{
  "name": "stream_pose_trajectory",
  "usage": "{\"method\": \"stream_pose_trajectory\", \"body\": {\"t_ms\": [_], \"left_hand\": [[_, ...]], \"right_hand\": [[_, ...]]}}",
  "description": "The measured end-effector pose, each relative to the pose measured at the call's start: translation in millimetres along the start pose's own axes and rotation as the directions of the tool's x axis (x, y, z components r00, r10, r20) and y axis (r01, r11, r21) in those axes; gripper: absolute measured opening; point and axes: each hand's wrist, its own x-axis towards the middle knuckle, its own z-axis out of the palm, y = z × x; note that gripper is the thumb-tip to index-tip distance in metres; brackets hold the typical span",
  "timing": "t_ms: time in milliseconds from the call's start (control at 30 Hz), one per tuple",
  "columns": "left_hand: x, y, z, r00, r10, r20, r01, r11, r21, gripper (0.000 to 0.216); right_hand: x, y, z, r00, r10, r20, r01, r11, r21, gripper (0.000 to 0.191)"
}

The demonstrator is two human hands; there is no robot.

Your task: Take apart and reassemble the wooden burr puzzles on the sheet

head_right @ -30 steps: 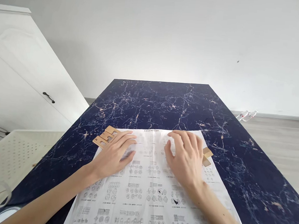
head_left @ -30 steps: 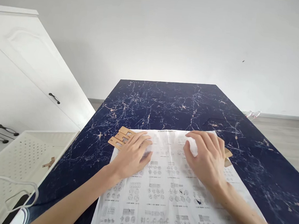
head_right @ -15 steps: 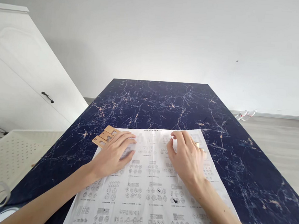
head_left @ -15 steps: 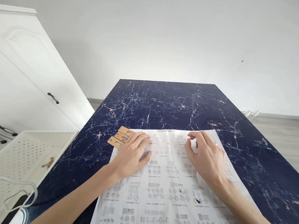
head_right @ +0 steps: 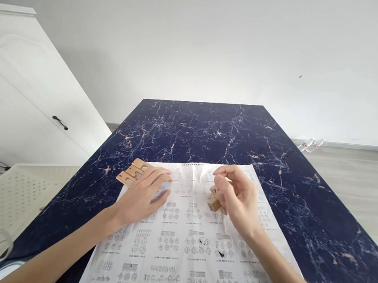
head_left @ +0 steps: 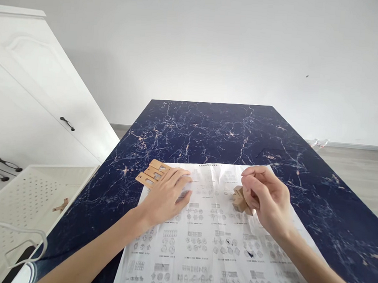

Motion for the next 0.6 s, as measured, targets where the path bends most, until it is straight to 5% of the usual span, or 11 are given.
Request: {"method": "stream_pose_trajectory", "body": {"t_ms": [100, 333, 600], "left_hand": [[1, 3, -1, 0.999, 0.032, 0.008, -0.032, 0.999, -0.037, 0.018], [0, 26, -8, 0.985, 0.159, 0.073, -0.127, 0.937, -0.325, 0.024], [-3, 57, -5, 0.984, 0.012, 0.176, 0.091, 0.819, -0.566, 0.023]], "right_hand": [[4, -4, 3, 0.983, 0.143, 0.119, -0.169, 0.953, 0.253, 0.020], [-1, -1, 18, 0.897, 0.341, 0.281, -0.439, 0.757, 0.484, 0.026], [-12, 0, 31, 0.852, 0.337, 0.400, -0.507, 0.720, 0.473, 0.029]]}}
